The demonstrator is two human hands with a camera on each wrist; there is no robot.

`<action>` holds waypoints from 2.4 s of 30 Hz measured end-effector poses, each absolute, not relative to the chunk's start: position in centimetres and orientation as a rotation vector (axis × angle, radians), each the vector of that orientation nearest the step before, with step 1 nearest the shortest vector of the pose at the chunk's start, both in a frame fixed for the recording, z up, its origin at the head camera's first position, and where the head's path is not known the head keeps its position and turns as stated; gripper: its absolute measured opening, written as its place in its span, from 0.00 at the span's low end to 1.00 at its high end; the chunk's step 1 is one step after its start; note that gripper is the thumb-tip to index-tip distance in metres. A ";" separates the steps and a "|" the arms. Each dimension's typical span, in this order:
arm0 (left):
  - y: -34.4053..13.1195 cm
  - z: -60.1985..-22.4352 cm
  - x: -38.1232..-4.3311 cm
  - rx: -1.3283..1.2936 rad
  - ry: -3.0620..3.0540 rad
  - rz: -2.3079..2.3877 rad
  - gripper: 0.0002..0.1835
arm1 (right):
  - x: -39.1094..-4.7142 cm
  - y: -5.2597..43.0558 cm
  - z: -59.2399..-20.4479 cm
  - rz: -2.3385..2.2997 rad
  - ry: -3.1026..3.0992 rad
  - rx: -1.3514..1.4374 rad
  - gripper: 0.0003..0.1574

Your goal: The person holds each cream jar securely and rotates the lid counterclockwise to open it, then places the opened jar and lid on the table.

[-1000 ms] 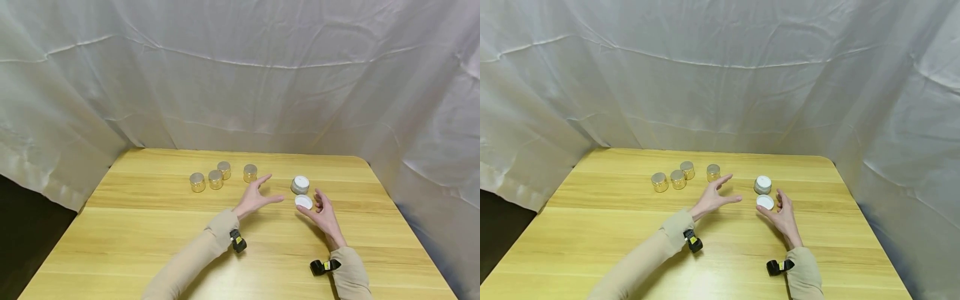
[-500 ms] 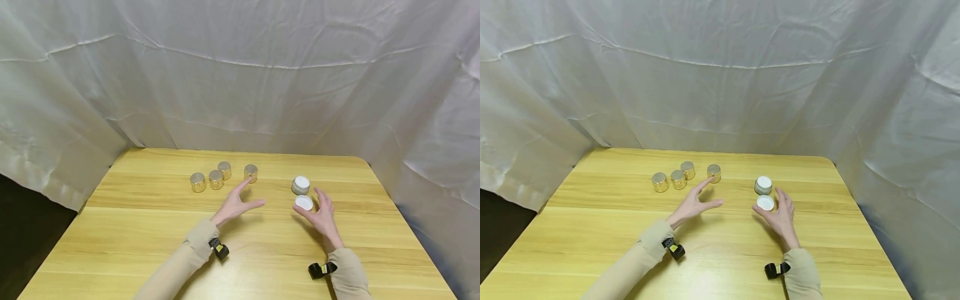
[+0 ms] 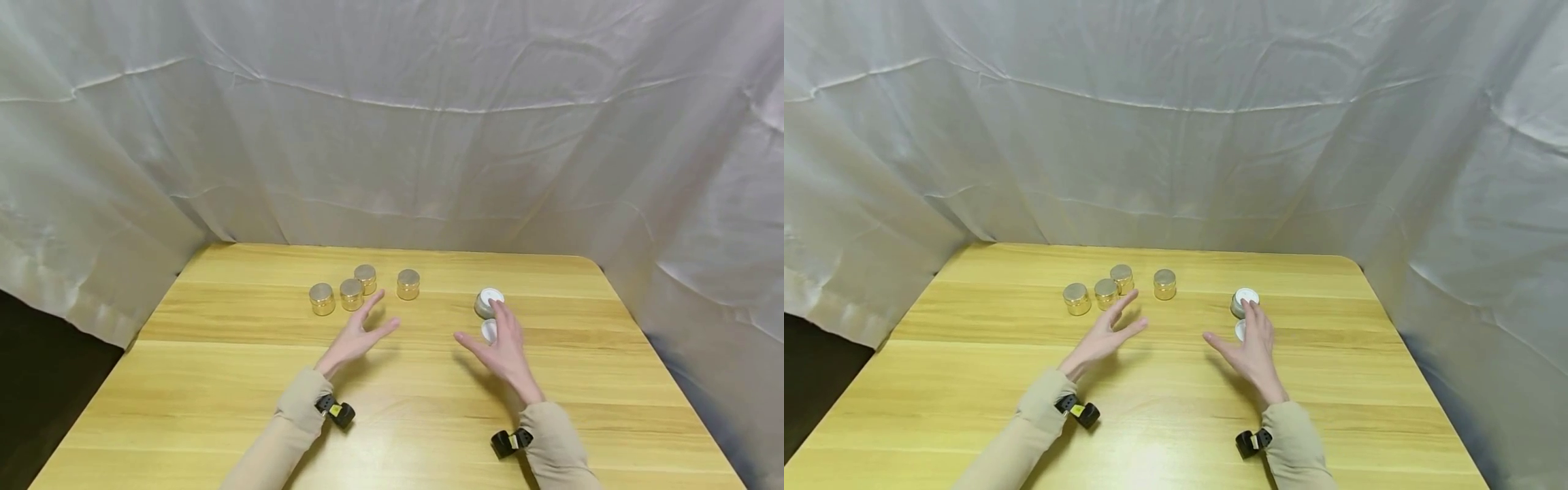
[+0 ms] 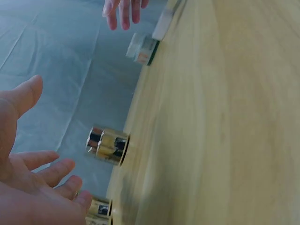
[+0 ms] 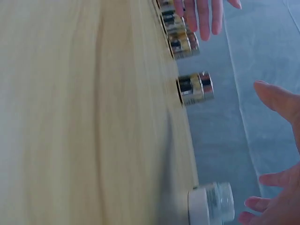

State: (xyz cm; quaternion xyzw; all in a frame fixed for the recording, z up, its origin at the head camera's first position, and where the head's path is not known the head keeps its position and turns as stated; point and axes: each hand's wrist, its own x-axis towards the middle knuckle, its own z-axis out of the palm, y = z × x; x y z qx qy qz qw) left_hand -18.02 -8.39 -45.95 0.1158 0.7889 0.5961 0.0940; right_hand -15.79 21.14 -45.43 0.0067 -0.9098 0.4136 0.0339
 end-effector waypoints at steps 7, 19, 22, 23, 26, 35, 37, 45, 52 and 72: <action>-9.6 -46.0 -17.8 0.377 2.330 1.800 0.42 | -16.7 19.1 -44.7 1.304 -2.778 0.135 0.64; -9.8 -47.1 -17.1 0.317 2.175 1.939 0.40 | -19.5 15.7 -44.6 1.378 -2.850 0.181 0.66; -9.8 -47.1 -17.0 0.288 2.151 1.986 0.39 | -20.4 15.0 -44.8 1.390 -2.874 0.189 0.66; -9.9 -47.1 -17.0 0.279 2.143 1.991 0.39 | -20.7 14.8 -44.8 1.393 -2.878 0.193 0.66; -9.9 -47.1 -16.9 0.266 2.138 1.993 0.39 | -21.6 14.2 -44.9 1.429 -2.873 0.200 0.66; -10.1 -47.2 -16.8 0.244 2.116 2.024 0.39 | -23.8 12.7 -45.7 1.555 -2.840 0.171 0.65; -10.1 -47.2 -16.8 0.234 2.107 2.029 0.39 | -24.2 12.4 -45.8 1.563 -2.838 0.167 0.65; -10.3 -47.3 -16.7 0.227 2.093 2.031 0.39 | -25.5 11.2 -46.0 1.658 -2.806 0.168 0.65; -10.4 -47.5 -16.6 0.225 2.075 2.023 0.40 | -26.3 10.5 -46.5 1.585 -2.824 0.143 0.63; -10.3 -47.5 -16.4 0.222 2.057 2.050 0.39 | -27.2 9.3 -47.0 1.444 -2.823 0.094 0.54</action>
